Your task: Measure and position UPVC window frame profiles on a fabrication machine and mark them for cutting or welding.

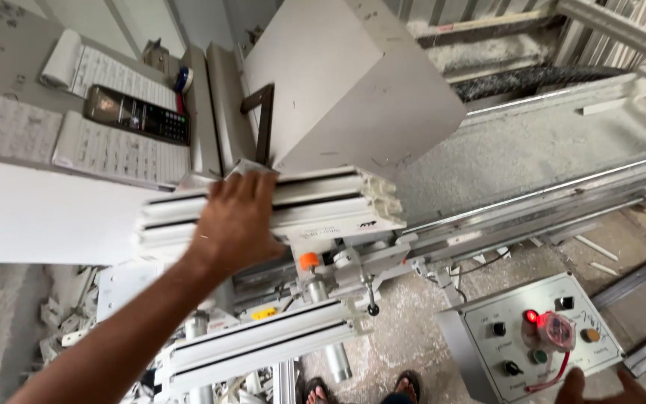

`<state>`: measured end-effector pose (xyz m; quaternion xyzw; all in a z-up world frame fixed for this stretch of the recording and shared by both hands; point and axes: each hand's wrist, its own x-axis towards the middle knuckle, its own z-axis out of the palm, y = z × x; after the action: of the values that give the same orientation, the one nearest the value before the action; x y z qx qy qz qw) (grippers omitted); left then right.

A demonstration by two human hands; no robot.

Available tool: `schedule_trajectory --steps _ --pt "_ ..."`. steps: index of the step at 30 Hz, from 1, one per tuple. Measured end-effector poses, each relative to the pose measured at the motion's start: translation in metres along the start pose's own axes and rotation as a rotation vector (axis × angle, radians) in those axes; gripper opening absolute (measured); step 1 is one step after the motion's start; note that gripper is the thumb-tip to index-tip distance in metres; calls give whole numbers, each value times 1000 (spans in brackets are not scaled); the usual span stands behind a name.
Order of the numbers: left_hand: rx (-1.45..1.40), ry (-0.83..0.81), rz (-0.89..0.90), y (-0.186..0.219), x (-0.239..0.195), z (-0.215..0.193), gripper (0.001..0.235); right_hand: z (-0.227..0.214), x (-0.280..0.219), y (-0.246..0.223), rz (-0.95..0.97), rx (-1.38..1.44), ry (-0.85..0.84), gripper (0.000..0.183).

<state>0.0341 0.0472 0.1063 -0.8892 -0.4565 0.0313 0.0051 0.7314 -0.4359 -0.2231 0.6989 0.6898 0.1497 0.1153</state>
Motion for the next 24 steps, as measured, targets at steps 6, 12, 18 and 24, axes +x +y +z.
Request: schedule_trajectory --steps 6,12,18,24 --pt "-53 -180 -73 -14 21 129 113 -76 83 -193 970 14 182 66" --pt "136 -135 -42 -32 43 192 114 -31 63 -187 1003 59 219 60" --pt "138 -66 -93 -50 55 245 111 -75 78 -222 1012 129 265 65" --pt "136 15 -95 -61 74 263 118 -122 158 -290 768 437 583 62"
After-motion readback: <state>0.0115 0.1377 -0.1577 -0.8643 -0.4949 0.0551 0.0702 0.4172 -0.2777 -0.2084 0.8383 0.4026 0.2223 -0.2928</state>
